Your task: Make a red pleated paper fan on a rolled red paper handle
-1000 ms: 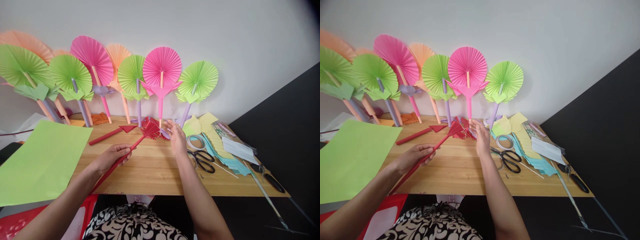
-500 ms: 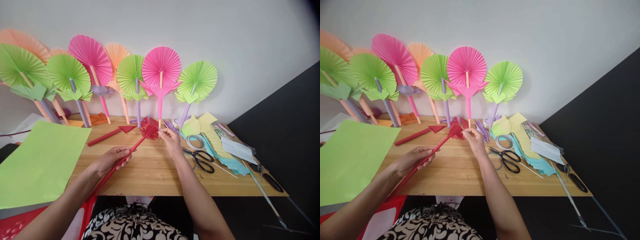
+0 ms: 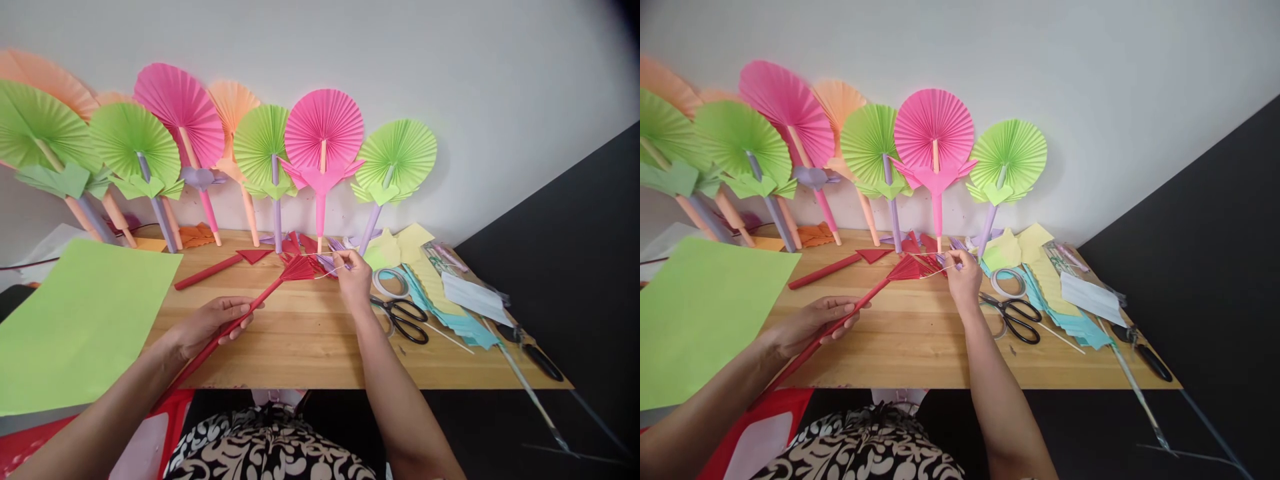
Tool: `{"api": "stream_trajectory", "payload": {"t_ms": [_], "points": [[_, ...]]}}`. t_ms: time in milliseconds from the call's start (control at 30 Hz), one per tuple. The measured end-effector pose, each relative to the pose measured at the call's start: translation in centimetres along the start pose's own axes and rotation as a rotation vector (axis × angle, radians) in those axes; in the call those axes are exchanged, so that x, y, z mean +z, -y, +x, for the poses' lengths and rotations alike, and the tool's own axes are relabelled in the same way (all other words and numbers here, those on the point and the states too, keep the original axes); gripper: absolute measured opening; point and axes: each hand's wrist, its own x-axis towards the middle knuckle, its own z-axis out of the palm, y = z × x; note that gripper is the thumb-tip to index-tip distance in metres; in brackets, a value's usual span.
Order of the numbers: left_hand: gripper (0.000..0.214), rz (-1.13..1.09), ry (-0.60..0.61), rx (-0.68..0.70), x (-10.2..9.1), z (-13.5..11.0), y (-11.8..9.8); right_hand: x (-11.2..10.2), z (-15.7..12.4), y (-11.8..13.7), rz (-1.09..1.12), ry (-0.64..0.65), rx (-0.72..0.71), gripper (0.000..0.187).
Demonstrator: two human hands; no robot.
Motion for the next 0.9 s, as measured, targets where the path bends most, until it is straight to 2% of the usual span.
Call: {"api": "stream_trajectory", "payload": {"t_ms": [67,167,233,267,300,333,400,433,467,500,567,633,700,767,833,900], "points": [[0.033,-0.005,-0.013,0.005,-0.3,-0.1,-0.1,-0.5,0.6,-0.6,-0.016,0.023,0.004,0.016],[0.03,-0.022,-0.061,0.069,-0.8,0.2,-0.4,-1.4,1.4,-0.9,0.006,-0.017,-0.01,0.041],[0.026,-0.058,-0.101,0.128,-0.8,0.7,-0.7,-1.7,1.6,-0.5,0.084,-0.049,0.007,0.041],[0.025,-0.078,-0.117,0.153,-0.6,0.9,-0.8,-1.7,1.4,-0.2,0.15,0.002,0.042,0.035],[0.026,-0.096,-0.128,0.168,-0.3,1.2,-1.0,-1.5,1.1,0.3,0.23,0.117,0.092,0.028],[0.027,-0.099,-0.127,0.18,0.2,1.5,-1.1,-1.2,0.6,0.7,0.317,0.284,0.154,0.024],[0.03,-0.06,-0.101,0.188,1.6,2.2,-1.2,-0.1,-0.9,1.7,0.477,0.64,0.276,0.029],[0.033,-0.025,-0.07,0.182,2.4,2.6,-1.1,0.6,-1.7,2.0,0.544,0.758,0.32,0.033],[0.034,0.005,-0.048,0.183,3.1,3.0,-0.9,1.3,-2.5,2.3,0.603,0.813,0.354,0.035],[0.035,0.029,-0.016,0.171,3.7,3.5,-0.7,2.0,-3.2,2.4,0.654,0.813,0.384,0.035],[0.036,0.082,0.008,0.178,4.3,4.3,-0.3,3.1,-4.1,2.4,0.716,0.723,0.437,0.031],[0.036,0.248,-0.023,0.268,3.7,5.0,-0.1,3.7,-4.3,2.1,0.739,0.619,0.471,0.026],[0.029,0.534,-0.16,0.447,1.6,5.5,-0.4,3.6,-3.8,1.8,0.752,0.55,0.481,0.024],[0.025,0.805,-0.439,0.578,-1.5,5.8,-1.0,3.2,-3.0,1.5,0.778,0.485,0.479,0.025],[0.026,1.114,-0.64,0.545,-5.0,6.0,-1.6,2.4,-2.1,1.5,0.815,0.395,0.469,0.027],[0.023,1.355,-0.69,0.429,-7.9,6.1,-1.9,1.7,-1.3,1.7,0.846,0.306,0.447,0.027]]}}
